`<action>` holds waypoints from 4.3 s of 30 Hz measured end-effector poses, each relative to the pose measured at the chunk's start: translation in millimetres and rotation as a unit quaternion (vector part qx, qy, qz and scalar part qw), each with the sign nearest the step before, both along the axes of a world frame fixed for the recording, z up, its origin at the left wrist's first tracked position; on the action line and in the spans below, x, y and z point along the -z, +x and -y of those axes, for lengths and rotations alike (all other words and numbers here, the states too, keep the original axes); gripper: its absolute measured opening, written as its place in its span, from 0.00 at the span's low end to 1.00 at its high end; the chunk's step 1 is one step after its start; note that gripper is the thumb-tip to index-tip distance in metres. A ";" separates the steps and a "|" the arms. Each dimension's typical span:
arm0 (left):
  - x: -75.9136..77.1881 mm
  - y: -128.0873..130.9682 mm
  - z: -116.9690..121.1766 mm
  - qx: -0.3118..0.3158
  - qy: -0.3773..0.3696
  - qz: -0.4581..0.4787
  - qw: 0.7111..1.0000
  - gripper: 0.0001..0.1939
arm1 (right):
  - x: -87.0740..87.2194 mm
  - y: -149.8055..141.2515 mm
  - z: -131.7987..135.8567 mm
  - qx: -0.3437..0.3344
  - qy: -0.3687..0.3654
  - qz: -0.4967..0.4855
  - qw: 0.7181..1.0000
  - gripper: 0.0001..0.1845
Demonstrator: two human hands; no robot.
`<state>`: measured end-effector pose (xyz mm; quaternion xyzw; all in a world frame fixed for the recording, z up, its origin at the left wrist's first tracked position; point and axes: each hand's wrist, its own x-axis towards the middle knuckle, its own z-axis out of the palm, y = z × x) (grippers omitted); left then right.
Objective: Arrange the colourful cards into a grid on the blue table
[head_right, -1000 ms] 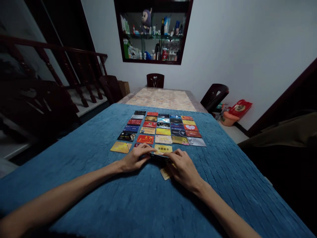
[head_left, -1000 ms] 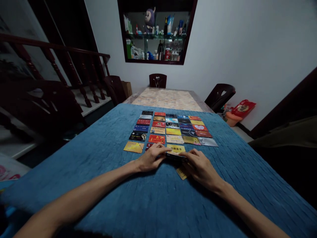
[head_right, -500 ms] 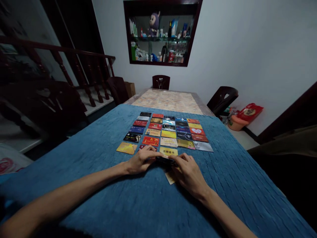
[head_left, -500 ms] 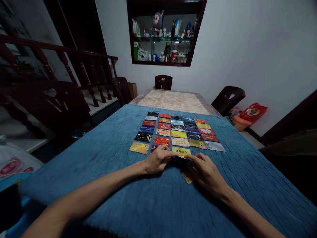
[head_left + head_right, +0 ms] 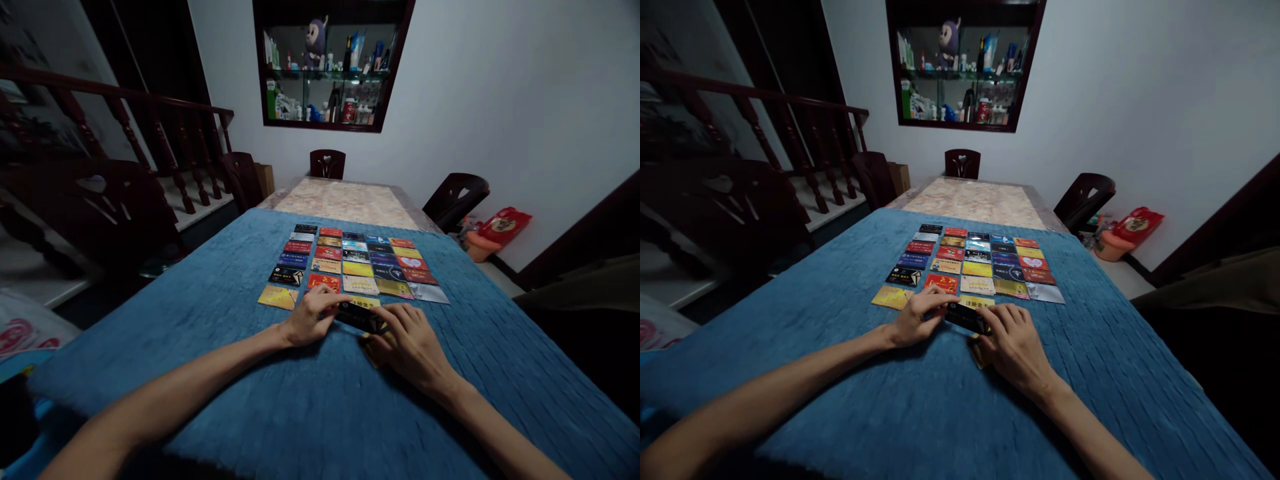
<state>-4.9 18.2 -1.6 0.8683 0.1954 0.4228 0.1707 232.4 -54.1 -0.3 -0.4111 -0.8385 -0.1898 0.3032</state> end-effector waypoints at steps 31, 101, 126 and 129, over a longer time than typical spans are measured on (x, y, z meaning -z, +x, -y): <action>-34.4 -47.7 -24.7 -0.063 0.117 -0.115 0.984 0.30 | -33.5 -36.7 -44.0 0.060 0.089 0.058 0.993 0.21; -15.4 -133.0 -87.5 -0.195 -0.025 -0.310 0.930 0.15 | -4.8 -136.9 -131.8 0.037 -0.234 0.023 0.971 0.15; -23.5 -126.5 -83.0 -0.211 0.152 -0.251 0.932 0.11 | -70.8 -89.6 -97.0 0.011 -0.075 -0.009 0.997 0.11; -22.0 -123.9 -81.9 -0.201 0.165 -0.242 0.935 0.10 | -61.3 -60.3 -81.4 -0.001 -0.062 0.004 0.998 0.10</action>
